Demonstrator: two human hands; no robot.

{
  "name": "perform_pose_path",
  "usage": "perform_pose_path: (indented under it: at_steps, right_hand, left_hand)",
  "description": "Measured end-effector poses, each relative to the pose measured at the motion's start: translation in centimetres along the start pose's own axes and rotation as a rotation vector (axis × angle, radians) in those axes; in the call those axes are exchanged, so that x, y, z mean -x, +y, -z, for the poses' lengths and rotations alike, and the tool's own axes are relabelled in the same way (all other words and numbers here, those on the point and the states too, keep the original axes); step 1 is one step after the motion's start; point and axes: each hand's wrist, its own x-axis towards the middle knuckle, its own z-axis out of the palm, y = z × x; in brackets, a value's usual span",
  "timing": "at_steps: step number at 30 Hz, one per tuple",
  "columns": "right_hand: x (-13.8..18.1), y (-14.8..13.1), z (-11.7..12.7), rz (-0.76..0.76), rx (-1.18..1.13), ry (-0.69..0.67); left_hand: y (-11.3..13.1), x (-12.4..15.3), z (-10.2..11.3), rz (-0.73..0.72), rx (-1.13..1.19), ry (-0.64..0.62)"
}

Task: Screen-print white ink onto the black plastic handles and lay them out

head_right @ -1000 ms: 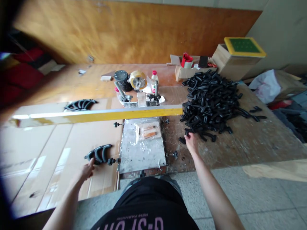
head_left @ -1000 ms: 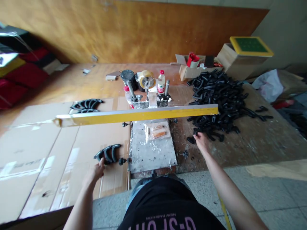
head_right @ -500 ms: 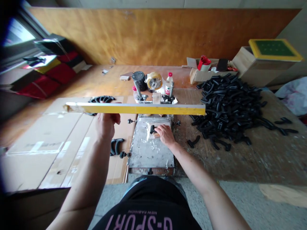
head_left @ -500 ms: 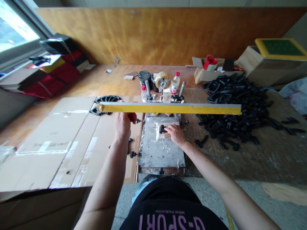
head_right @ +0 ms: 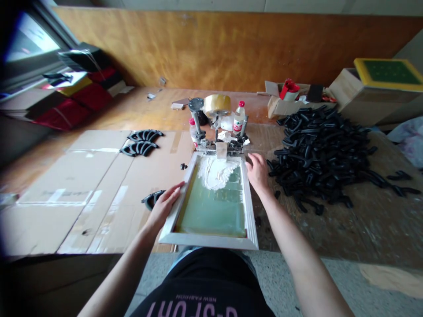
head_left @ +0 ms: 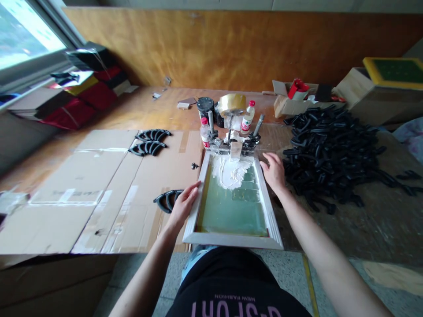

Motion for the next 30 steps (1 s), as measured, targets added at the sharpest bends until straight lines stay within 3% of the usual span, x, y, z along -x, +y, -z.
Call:
perform_pose_path:
  at_steps: [3, 7, 11, 15, 18, 20, 23, 25, 28, 30]
  right_hand:
    - [-3.5, -3.3, -1.3, 0.194, 0.017, -0.016]
    - [-5.3, -6.9, -3.7, 0.261, 0.132, -0.342]
    - [-2.9, -8.3, -4.3, 0.248, 0.262, -0.463]
    - [0.4, -8.8, -2.4, 0.503, 0.205, -0.548]
    - [0.7, -8.5, -0.7, 0.667, 0.085, -0.620]
    - [0.1, -8.3, -0.3, 0.657, 0.023, -0.625]
    - [-0.1, -8.2, -0.9, 0.548, 0.029, -0.485]
    - [0.8, -8.2, -1.5, 0.556, 0.051, -0.411]
    - [1.9, -7.9, -1.7, 0.643, 0.007, -0.435]
    - [1.3, -7.9, -1.6, 0.619, -0.030, -0.443]
  left_hand:
    - [-3.5, -0.7, -0.6, 0.091, 0.027, -0.009]
    - [-6.4, -2.0, -0.9, 0.090, -0.021, -0.014]
    - [-7.5, -2.5, -0.6, 0.106, -0.064, -0.049]
    - [-7.8, -2.4, -0.5, 0.099, -0.054, -0.029]
    - [-7.6, -2.3, -0.6, 0.091, -0.050, -0.004]
    - [-7.2, -2.2, -0.7, 0.078, -0.042, -0.022]
    - [-6.5, -1.9, -0.7, 0.064, -0.022, -0.046]
    - [-6.0, -1.8, -0.7, 0.078, -0.008, -0.046]
    - [-5.5, -1.5, -0.8, 0.101, 0.005, -0.046]
    - [-5.1, -1.4, -0.7, 0.119, 0.012, -0.042]
